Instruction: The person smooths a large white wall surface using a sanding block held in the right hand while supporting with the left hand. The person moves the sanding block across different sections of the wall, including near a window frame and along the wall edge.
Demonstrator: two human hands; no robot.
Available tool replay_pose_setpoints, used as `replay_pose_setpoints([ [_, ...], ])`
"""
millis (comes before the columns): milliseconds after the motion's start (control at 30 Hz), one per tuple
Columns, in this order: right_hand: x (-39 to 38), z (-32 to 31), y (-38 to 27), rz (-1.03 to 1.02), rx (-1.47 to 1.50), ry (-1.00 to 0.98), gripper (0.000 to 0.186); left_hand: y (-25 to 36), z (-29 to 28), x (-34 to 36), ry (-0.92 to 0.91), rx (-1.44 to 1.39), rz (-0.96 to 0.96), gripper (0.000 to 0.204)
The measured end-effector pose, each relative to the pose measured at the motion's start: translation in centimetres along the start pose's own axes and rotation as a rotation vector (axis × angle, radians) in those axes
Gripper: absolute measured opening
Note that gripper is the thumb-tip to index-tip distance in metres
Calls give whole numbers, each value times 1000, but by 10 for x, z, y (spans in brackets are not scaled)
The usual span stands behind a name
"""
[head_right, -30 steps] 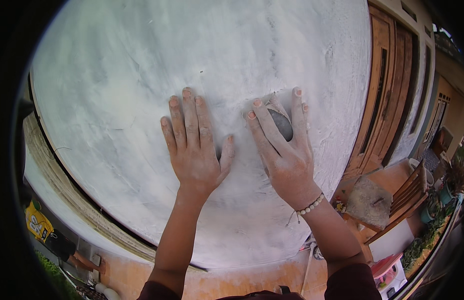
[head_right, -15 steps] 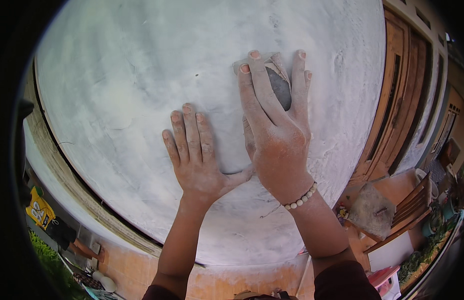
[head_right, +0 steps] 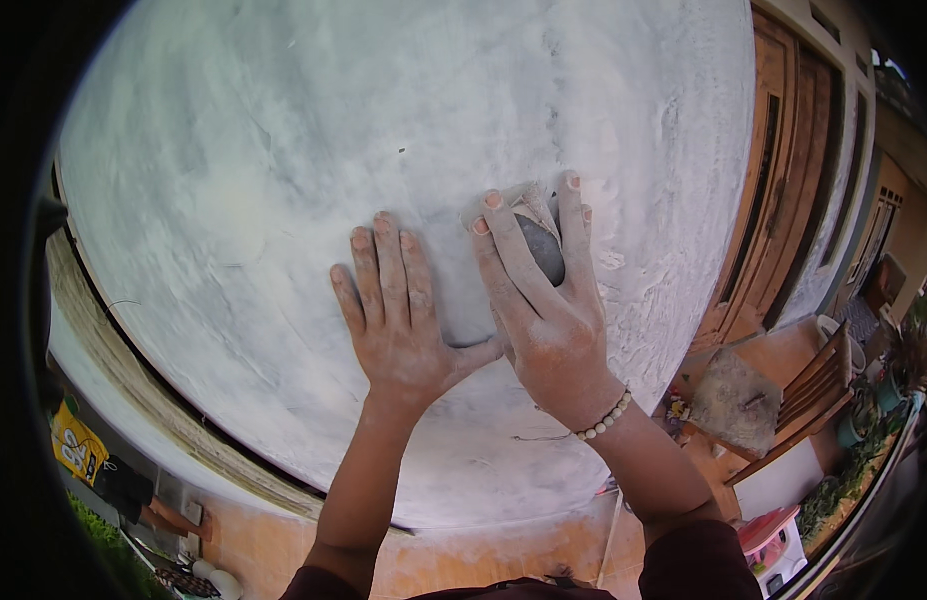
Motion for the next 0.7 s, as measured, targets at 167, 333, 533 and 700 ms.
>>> replay_pose_setpoints([
  [167, 15, -11, 6, 115, -128, 75, 51, 0, 0, -5, -17, -1, 20, 111],
  [333, 7, 10, -20, -23, 27, -68, 54, -3, 6, -13, -44, -1, 23, 109],
  [533, -5, -4, 3, 101, -88, 0, 50, -12, -3, -29, 36, 1, 24, 108],
  [700, -3, 11, -14, 17, 25, -67, 51, -10, 3, -36, -19, 20, 11, 105],
])
Point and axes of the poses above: each hand's wrist, its own x-axis towards the middle knuckle, its own z-axis out of the palm, y = z × x, the point moved 10 cm from there along x, towards the middle knuckle, and after that the axes turned 14 degrees about x, right-handed, at the moved point
